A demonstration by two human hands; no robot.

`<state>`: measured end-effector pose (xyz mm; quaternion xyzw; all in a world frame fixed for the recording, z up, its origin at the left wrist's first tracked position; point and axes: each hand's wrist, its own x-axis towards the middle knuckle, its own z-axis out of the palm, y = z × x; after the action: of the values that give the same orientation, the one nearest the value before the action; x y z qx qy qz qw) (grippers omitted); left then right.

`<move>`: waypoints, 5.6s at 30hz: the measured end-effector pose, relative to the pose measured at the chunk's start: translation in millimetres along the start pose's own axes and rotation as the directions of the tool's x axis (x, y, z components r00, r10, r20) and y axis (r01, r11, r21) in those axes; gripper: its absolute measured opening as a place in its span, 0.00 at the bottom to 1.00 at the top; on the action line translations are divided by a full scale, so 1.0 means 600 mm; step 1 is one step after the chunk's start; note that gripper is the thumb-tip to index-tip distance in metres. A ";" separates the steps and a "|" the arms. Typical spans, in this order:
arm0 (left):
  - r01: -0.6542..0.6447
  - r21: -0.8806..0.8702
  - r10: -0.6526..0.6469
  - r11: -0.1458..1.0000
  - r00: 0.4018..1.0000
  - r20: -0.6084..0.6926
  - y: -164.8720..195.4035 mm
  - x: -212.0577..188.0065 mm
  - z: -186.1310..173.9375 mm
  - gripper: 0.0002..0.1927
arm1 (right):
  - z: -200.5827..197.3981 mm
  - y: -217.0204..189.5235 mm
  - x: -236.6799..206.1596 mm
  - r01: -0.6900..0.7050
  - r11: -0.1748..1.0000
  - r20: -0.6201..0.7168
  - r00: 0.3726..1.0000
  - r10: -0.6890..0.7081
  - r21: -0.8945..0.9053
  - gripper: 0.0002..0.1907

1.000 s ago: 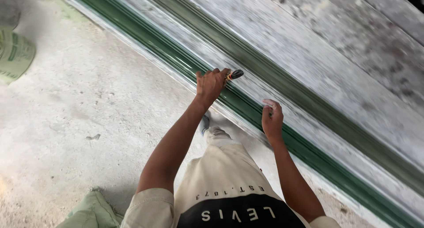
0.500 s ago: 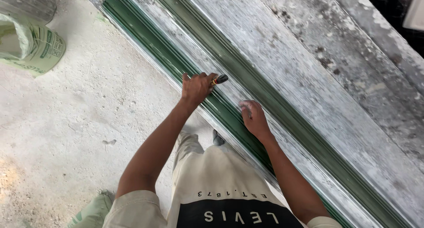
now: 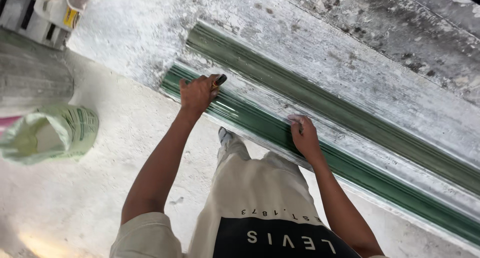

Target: The person scrapes dried plaster residue off long green mold strips with an orange sponge, then brushes the strips with a paintbrush. They gather broken plaster pieces into a bowl, carry the bowl, and continue brushing the mold surfaces.

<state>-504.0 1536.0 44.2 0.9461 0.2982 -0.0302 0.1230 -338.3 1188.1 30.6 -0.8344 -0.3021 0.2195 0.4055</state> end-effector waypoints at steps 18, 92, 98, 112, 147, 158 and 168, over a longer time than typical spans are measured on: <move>-0.075 -0.336 0.080 0.939 0.997 0.002 -0.250 0.062 -0.038 0.14 | 0.039 -0.023 -0.050 -0.214 0.956 -0.166 0.954 0.249 0.200 0.12; -0.533 -0.715 0.703 0.452 0.707 -0.082 2.767 -0.762 0.800 0.14 | -1.563 1.467 -1.345 -0.454 0.805 -0.784 0.304 0.542 0.381 0.28; -0.533 -0.674 0.681 0.512 0.730 -0.061 2.928 -0.818 0.821 0.16 | -1.659 1.527 -1.345 -0.382 0.672 -0.529 0.418 0.738 0.635 0.31; -0.532 -0.760 0.722 0.373 0.681 -0.122 3.071 -0.915 0.860 0.16 | -1.686 1.537 -1.360 -0.589 0.539 -0.345 0.417 0.841 0.602 0.27; -0.041 -0.401 -0.068 0.915 0.965 -0.254 1.503 -0.547 0.423 0.19 | -0.848 0.708 -0.701 0.247 0.956 -0.015 0.969 -0.248 0.157 0.23; -0.044 -0.350 -0.077 0.936 0.942 -0.325 1.091 -0.442 0.328 0.21 | -0.542 0.513 -0.432 0.384 0.923 0.118 0.917 -0.381 -0.005 0.20; 0.028 -0.347 -0.157 0.937 0.924 -0.349 0.741 -0.331 0.217 0.22 | -0.303 0.256 -0.208 0.692 0.714 0.263 0.712 -0.651 -0.107 0.32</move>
<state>-410.8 1040.9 39.8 0.8843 0.3617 0.1946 0.2221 -266.9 929.1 25.8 -0.6748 -0.6460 0.1103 0.3393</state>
